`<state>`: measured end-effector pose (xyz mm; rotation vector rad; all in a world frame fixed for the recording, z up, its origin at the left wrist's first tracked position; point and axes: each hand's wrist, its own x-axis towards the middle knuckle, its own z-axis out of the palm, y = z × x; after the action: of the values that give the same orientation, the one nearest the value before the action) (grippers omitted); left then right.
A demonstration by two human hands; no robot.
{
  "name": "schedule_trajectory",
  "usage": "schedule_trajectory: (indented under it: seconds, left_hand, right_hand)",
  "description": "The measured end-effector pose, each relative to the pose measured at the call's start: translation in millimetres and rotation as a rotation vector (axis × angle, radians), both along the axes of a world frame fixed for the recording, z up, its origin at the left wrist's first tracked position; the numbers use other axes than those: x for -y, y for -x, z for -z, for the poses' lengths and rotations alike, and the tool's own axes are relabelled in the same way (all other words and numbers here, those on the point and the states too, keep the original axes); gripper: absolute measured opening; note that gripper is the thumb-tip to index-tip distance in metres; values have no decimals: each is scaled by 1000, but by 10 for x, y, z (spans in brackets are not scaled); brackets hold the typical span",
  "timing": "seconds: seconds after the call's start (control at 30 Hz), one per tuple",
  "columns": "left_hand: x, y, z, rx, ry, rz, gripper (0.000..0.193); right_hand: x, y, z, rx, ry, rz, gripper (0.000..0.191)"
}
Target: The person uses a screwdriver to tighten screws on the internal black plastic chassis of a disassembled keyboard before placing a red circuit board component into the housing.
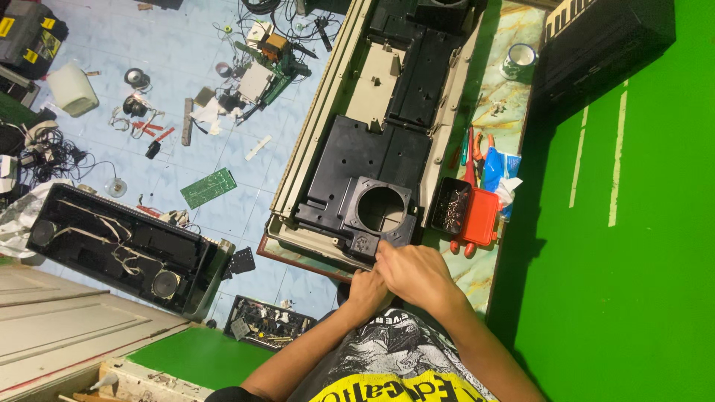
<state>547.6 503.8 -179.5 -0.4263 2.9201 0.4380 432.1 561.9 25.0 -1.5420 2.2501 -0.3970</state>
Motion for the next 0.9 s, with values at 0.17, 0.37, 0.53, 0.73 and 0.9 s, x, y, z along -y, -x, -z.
schedule_trajectory:
  seconds: [0.17,0.37,0.53,0.73,0.9]
  left_hand:
    - [7,34,14,35,16,6,18]
    - [-9,33,0,-5,3,-11,22]
    - [-15,37,-32,-77,43,-9,29]
    - [-31,34,-99,13,-72,-21,31]
    - [-57,38,-46,-63,9,-14,35]
  right_hand:
    - [-13,19,45,-9,34,-65,23]
    - [-8,63,17,36,92,-51,26]
    - [24,75,-24,31,48,-20,29]
    - [36,37,-77,10,28,-8,30]
    - [11,23,-85,11,15,-1,32]
